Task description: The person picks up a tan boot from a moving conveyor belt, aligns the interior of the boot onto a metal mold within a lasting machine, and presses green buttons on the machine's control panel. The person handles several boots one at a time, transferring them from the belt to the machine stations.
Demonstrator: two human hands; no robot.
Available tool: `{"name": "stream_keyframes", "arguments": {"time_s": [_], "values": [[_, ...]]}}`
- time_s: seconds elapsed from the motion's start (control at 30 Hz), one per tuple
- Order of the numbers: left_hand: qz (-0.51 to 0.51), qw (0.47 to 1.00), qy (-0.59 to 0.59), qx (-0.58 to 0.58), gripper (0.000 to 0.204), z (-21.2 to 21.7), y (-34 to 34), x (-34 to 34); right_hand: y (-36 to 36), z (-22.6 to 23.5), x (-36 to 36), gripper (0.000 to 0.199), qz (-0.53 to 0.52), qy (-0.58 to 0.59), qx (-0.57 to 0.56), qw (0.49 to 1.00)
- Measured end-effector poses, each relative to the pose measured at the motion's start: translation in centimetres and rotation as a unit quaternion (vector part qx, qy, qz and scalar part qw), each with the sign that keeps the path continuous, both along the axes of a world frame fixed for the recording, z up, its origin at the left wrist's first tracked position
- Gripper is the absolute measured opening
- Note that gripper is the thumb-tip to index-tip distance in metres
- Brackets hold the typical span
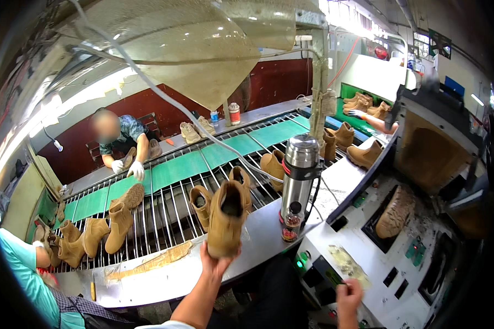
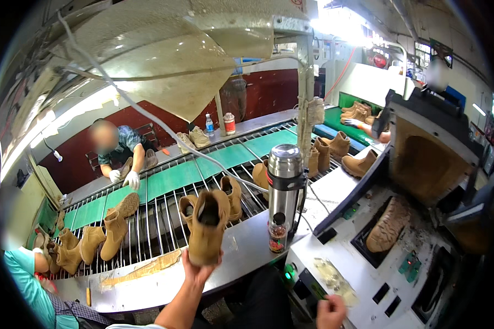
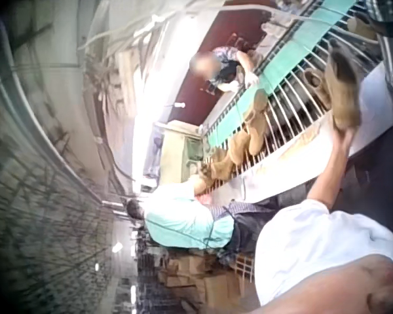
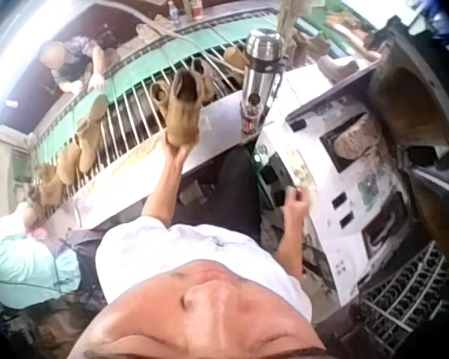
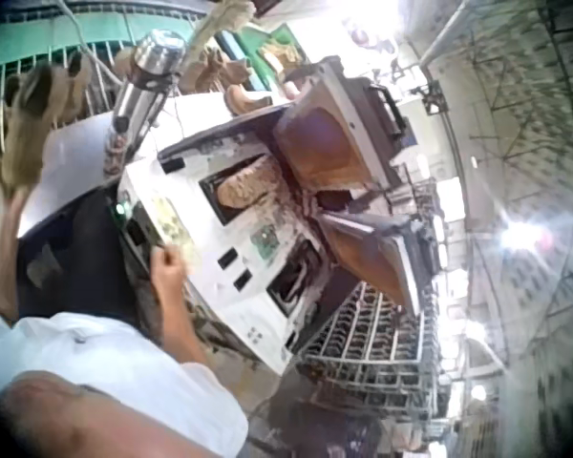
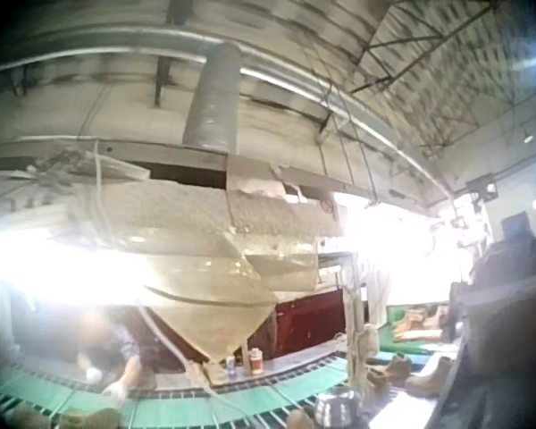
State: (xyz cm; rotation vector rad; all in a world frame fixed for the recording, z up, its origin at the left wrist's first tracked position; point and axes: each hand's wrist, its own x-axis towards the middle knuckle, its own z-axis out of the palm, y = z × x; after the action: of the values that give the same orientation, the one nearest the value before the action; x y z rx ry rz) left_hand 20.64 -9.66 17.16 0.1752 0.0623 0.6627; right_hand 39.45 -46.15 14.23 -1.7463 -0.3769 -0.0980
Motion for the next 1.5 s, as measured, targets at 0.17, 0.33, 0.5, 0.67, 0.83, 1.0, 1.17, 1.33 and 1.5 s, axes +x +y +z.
{"name": "stream_keyframes", "arguments": {"time_s": [0.17,0.33,0.5,0.67,0.83,1.0,1.17,1.33,1.5], "values": [[-0.218,0.970,-0.099,-0.046,0.070,2.6,-12.3,-6.4,8.3,3.1,-8.5,0.095,0.415,0.369,0.254,0.792],[-0.375,0.920,-0.035,0.112,0.050,3.7,-18.7,-7.4,8.8,6.4,-12.2,0.095,0.489,0.436,0.452,0.605],[-0.262,0.659,0.205,0.675,0.036,1.3,-18.9,-5.0,-3.5,5.1,-8.7,0.099,0.378,0.348,0.434,0.740],[-0.167,0.614,0.394,0.664,0.022,-4.9,-11.5,-2.1,-16.0,6.4,-10.0,0.102,0.181,0.202,0.382,0.883],[-0.163,0.404,0.559,0.705,0.027,-8.5,-2.2,-0.8,-25.5,9.2,-7.8,0.129,-0.069,0.060,0.280,0.956],[-0.104,0.152,0.527,0.830,0.028,-9.8,5.4,0.6,-32.2,17.3,1.5,0.112,-0.198,-0.038,0.152,0.968],[0.067,0.320,0.610,0.722,0.026,-14.3,4.5,0.5,-35.8,23.0,12.4,0.103,-0.317,0.045,-0.034,0.947],[0.178,0.316,0.594,0.719,0.023,-16.4,2.6,-0.7,-37.4,21.0,21.6,0.115,-0.348,0.138,-0.159,0.914],[0.150,0.312,0.598,0.723,0.023,-15.8,3.2,-1.2,-39.1,19.3,26.4,0.110,-0.299,0.201,-0.181,0.915]]}}
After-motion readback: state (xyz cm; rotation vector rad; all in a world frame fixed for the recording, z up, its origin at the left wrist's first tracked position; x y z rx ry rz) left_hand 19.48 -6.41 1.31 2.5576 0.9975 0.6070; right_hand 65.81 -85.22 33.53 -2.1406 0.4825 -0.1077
